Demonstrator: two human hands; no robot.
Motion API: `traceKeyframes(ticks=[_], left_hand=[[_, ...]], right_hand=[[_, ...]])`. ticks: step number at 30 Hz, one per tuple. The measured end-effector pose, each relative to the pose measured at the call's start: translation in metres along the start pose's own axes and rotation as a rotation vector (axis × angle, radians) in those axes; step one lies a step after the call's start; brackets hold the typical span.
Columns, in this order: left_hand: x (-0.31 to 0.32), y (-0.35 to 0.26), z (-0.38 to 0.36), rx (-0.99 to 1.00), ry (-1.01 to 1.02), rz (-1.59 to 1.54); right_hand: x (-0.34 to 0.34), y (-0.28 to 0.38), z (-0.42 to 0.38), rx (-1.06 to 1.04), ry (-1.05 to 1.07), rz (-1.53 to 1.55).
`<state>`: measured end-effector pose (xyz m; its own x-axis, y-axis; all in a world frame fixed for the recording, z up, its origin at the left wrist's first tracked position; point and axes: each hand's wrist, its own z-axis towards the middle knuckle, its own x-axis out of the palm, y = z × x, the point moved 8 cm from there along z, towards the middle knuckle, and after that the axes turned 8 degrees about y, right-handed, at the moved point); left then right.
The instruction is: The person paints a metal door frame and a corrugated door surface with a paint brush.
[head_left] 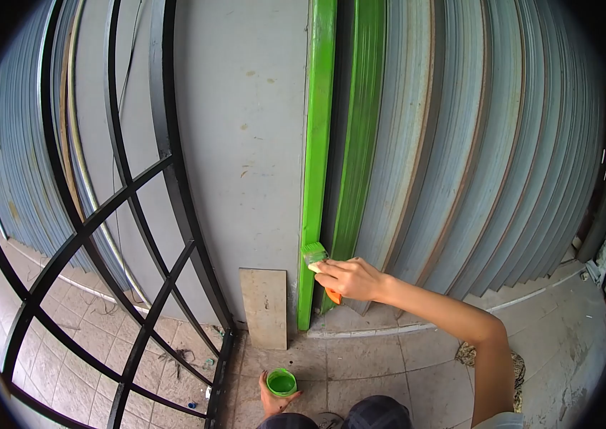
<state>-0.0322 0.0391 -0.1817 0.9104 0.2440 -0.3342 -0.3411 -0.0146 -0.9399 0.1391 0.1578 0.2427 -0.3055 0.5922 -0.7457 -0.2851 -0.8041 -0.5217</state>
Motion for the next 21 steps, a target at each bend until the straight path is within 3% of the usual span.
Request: traceKeyframes(ticks=[3,8,11,19,21], left_hand=[[0.001,-0.003,0.002,-0.12,0.055,-0.048],[0.001,0.001,0.003,-0.073,0.021,-0.011],[0.0,0.003,0.001,-0.102,0.024,0.01],[0.0,0.012,0.001,-0.09,0.015,-0.012],[-0.003,0.0,0.0,-0.086,0.02,-0.026]], right_hand=[[-0.069,-0.057,0.038,0.107,-0.107,0.037],[-0.192,-0.136,0.102,0.088,-0.342,-0.201],[-0.232,-0.157,0.118,0.143,-0.433,-0.305],[-0.088,-0.069,0.061,0.015,-0.152,-0.082],[-0.062,-0.051,0.047,0.021,0.006,0.002]])
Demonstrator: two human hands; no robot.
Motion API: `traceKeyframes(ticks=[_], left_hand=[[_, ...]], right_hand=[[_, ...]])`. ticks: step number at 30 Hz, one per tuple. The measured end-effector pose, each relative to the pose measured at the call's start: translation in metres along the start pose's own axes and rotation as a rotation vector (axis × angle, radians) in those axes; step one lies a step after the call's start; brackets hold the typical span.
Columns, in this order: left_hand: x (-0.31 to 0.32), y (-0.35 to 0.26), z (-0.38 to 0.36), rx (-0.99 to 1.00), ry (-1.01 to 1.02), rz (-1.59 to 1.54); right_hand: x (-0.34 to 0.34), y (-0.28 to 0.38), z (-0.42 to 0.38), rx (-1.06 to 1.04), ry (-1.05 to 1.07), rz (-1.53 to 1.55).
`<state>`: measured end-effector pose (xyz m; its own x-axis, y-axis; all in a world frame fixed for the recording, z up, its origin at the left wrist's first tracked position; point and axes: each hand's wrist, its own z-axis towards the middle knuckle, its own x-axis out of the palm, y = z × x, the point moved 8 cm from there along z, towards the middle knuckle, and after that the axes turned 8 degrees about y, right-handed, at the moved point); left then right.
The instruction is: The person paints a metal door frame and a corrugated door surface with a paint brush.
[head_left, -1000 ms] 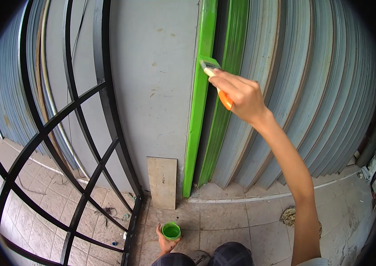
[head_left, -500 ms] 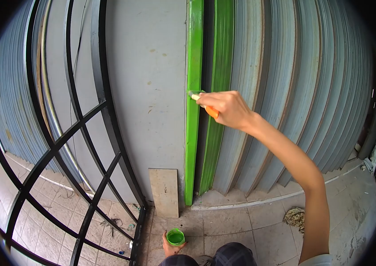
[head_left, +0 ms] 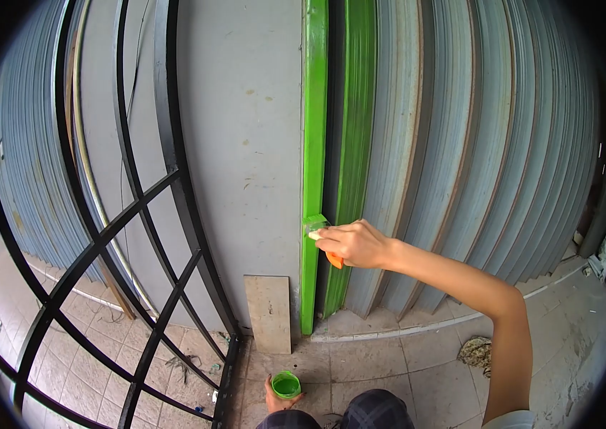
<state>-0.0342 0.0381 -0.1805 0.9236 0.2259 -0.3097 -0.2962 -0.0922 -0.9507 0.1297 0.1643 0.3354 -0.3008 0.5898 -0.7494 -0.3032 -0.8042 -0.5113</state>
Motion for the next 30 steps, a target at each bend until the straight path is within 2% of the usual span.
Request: traceKeyframes(ticks=[2,4,6,10,13,15,18,20,22,25,28,30], left_hand=[[0.003,0.012,0.003,0.019,-0.024,0.057],[0.005,0.016,0.002,0.009,-0.022,0.07],[0.003,0.008,0.002,-0.021,-0.002,0.04],[0.003,0.01,0.002,-0.004,-0.011,0.051],[0.0,0.006,0.0,-0.027,-0.011,0.043],[0.0,0.008,0.001,-0.026,-0.017,0.057],[0.0,0.011,0.002,-0.005,-0.015,0.047],[0.002,0.012,0.003,0.017,-0.021,0.029],[0.001,0.012,0.002,0.026,-0.032,0.05],[0.001,0.012,0.002,0.02,-0.049,0.116],[0.003,0.015,0.003,0.019,-0.043,0.12],[0.003,0.019,0.005,0.023,-0.031,0.072]], right_hand=[[-0.007,-0.008,0.0,0.006,-0.022,-0.011],[-0.042,-0.041,0.022,0.06,-0.063,-0.005],[-0.093,-0.067,0.047,0.028,-0.233,-0.133],[-0.182,-0.118,0.079,0.109,-0.455,-0.324],[-0.171,-0.125,0.078,0.165,-0.397,-0.321],[-0.126,-0.094,0.064,0.044,-0.358,-0.292],[-0.057,-0.048,0.029,0.018,-0.248,-0.2],[-0.021,-0.023,0.007,0.007,-0.091,-0.105],[-0.013,-0.011,-0.001,-0.03,-0.09,0.015],[-0.044,-0.042,0.012,-0.011,-0.085,0.074],[-0.119,-0.089,0.047,-0.003,-0.315,-0.098],[-0.167,-0.118,0.068,0.078,-0.377,-0.196]])
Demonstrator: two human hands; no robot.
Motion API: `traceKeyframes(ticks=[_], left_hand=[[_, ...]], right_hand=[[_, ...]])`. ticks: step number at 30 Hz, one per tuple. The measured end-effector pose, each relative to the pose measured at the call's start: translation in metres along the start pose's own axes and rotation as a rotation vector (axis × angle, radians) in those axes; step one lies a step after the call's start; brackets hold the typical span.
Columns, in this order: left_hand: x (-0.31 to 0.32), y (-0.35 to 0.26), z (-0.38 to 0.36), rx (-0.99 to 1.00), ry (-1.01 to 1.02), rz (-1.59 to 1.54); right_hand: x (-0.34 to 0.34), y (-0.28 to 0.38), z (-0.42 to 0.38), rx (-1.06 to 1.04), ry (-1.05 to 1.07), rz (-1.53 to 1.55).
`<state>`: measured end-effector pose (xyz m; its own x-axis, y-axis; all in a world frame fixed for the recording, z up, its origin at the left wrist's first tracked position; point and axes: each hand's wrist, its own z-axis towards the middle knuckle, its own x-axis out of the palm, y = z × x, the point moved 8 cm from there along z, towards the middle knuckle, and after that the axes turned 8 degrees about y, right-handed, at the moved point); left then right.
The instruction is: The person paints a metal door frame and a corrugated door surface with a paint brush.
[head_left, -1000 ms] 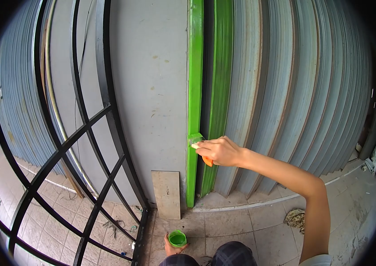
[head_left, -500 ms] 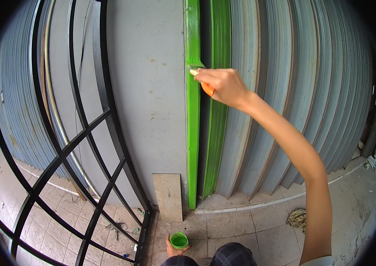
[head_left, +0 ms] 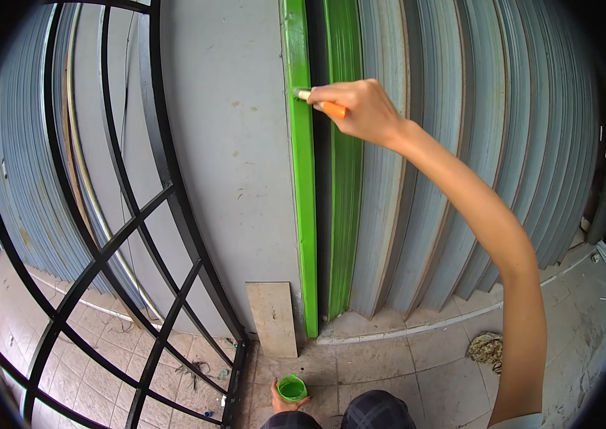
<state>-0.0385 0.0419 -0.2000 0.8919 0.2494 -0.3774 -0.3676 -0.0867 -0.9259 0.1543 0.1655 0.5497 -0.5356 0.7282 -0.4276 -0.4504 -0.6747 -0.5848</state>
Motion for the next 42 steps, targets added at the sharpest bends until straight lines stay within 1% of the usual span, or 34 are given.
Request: traceKeyframes(ticks=[2,4,6,8,9,10,12,14,15,17,18,19,20,21,22,23,26,27,30,32,34,36,37,38,39,41,42], left_hand=[[0.001,0.003,0.0,0.014,0.0,-0.012],[0.0,0.004,0.0,0.016,-0.001,-0.017],[-0.001,-0.002,-0.002,0.008,0.002,-0.02],[-0.007,-0.02,-0.006,-0.005,-0.007,-0.02],[-0.009,-0.025,-0.007,-0.012,-0.011,-0.019],[-0.011,-0.026,-0.009,-0.021,-0.019,0.005],[-0.013,-0.029,-0.01,-0.033,-0.035,0.05],[-0.013,-0.031,-0.009,-0.056,0.001,0.009],[-0.013,-0.031,-0.008,-0.068,0.019,-0.012],[-0.006,-0.014,-0.004,-0.001,-0.011,0.036],[-0.004,-0.01,-0.002,0.034,-0.028,0.059],[-0.002,-0.005,-0.003,0.017,-0.018,0.038],[-0.002,0.001,-0.003,0.0,-0.009,0.019],[-0.002,0.002,-0.002,-0.015,-0.001,-0.002],[-0.002,0.003,-0.002,-0.021,0.004,0.019],[-0.002,0.005,-0.003,-0.027,0.01,0.04],[0.0,0.005,-0.006,-0.031,-0.005,0.016],[0.0,0.004,-0.006,-0.029,-0.018,-0.007],[-0.006,-0.009,-0.011,-0.025,-0.03,0.031],[-0.009,-0.023,-0.01,-0.018,-0.043,0.052],[-0.01,-0.028,-0.009,-0.024,-0.057,0.068],[-0.011,-0.03,-0.01,-0.039,-0.069,0.08],[-0.01,-0.031,-0.009,0.005,-0.075,0.06],[-0.007,-0.03,-0.007,0.048,-0.081,0.04],[-0.006,-0.03,-0.005,0.092,-0.087,0.02],[-0.004,-0.024,0.0,0.082,-0.068,-0.011],[-0.003,-0.02,0.001,0.075,-0.058,-0.027]], right_hand=[[-0.026,-0.022,0.021,0.031,-0.139,-0.082],[-0.021,-0.021,0.018,0.021,-0.141,-0.079],[0.015,0.01,-0.009,-0.053,-0.017,-0.033],[0.051,0.051,-0.053,-0.084,0.117,-0.023],[0.069,0.067,-0.077,-0.073,0.189,0.035],[0.077,0.086,-0.095,-0.095,0.185,0.081],[0.088,0.114,-0.118,-0.097,0.258,0.185],[0.102,0.13,-0.129,-0.158,0.374,0.246],[0.098,0.124,-0.122,-0.124,0.346,0.287],[0.085,0.098,-0.089,-0.057,0.29,0.371],[0.073,0.079,-0.068,-0.054,0.211,0.311],[0.06,0.061,-0.046,-0.026,0.215,0.277],[0.041,0.046,-0.025,-0.02,0.15,0.244],[0.032,0.028,-0.007,0.008,0.137,0.12],[0.014,0.019,0.008,-0.034,0.012,0.075],[0.009,0.008,0.018,-0.024,0.055,-0.061],[0.007,0.022,0.012,-0.102,-0.049,-0.042],[0.02,0.038,-0.001,-0.117,0.017,0.021],[0.077,0.097,-0.072,-0.231,0.187,-0.037],[0.1,0.123,-0.107,-0.221,0.293,0.05],[0.096,0.131,-0.108,-0.183,0.277,0.138],[0.095,0.117,-0.094,-0.126,0.346,0.231],[0.09,0.107,-0.08,-0.097,0.381,0.275],[0.076,0.092,-0.06,-0.062,0.35,0.268],[0.063,0.076,-0.039,-0.043,0.308,0.198],[0.034,0.047,-0.003,-0.03,0.172,0.061],[0.024,0.037,0.012,-0.016,0.139,0.002]])
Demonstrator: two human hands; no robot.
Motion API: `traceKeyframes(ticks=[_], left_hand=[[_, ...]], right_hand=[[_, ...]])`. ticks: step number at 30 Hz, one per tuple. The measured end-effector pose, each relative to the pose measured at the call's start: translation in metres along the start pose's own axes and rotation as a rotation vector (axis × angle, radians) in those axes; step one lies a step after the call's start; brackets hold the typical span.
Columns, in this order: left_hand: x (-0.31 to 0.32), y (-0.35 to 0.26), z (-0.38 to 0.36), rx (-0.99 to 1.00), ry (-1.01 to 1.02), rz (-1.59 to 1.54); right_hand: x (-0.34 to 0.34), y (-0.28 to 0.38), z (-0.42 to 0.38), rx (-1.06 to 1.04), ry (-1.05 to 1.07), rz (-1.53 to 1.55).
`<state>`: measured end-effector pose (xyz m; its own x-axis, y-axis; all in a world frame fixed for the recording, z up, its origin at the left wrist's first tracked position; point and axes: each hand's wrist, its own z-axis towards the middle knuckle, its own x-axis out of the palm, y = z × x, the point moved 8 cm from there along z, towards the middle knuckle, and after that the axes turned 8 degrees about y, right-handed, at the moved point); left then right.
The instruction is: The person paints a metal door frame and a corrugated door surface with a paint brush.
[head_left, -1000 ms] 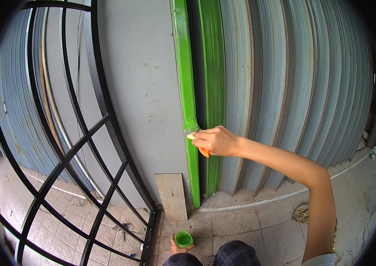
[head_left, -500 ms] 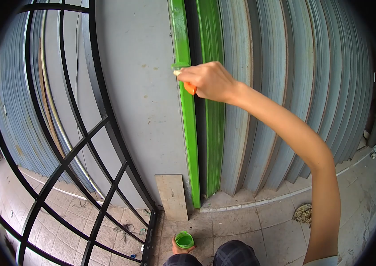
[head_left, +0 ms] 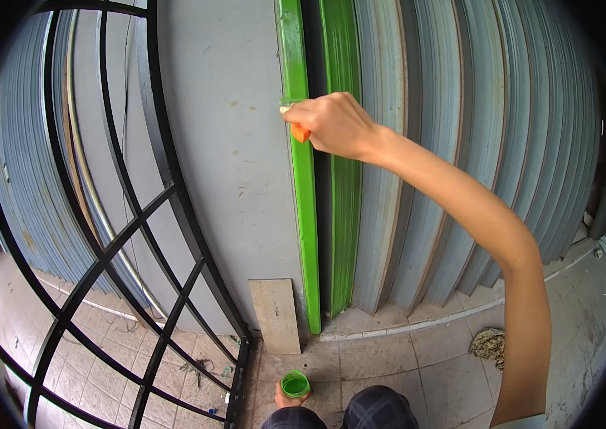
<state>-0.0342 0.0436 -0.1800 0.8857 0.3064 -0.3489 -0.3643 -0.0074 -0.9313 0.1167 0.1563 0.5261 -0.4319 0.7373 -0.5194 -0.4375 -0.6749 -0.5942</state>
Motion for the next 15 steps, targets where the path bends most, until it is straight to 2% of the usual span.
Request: traceKeyframes(ticks=[3,6,7,10,12,15], left_hand=[[0.001,0.0,0.002,-0.024,0.007,0.006],[-0.004,-0.016,0.006,-0.058,0.03,0.019],[-0.005,-0.023,0.011,-0.012,0.015,0.025],[-0.012,-0.049,0.028,0.068,-0.002,0.028],[-0.029,-0.093,0.042,0.079,0.014,0.028],[-0.053,-0.153,0.065,0.168,0.018,0.043]], right_hand=[[-0.008,0.0,0.011,-0.011,-0.023,-0.127],[0.048,0.036,-0.025,-0.106,0.066,-0.166],[0.061,0.057,-0.041,-0.159,0.081,-0.179],[0.092,0.091,-0.075,-0.155,0.159,-0.049],[0.104,0.11,-0.089,-0.112,0.347,0.151],[0.088,0.086,-0.071,-0.059,0.386,0.263]])
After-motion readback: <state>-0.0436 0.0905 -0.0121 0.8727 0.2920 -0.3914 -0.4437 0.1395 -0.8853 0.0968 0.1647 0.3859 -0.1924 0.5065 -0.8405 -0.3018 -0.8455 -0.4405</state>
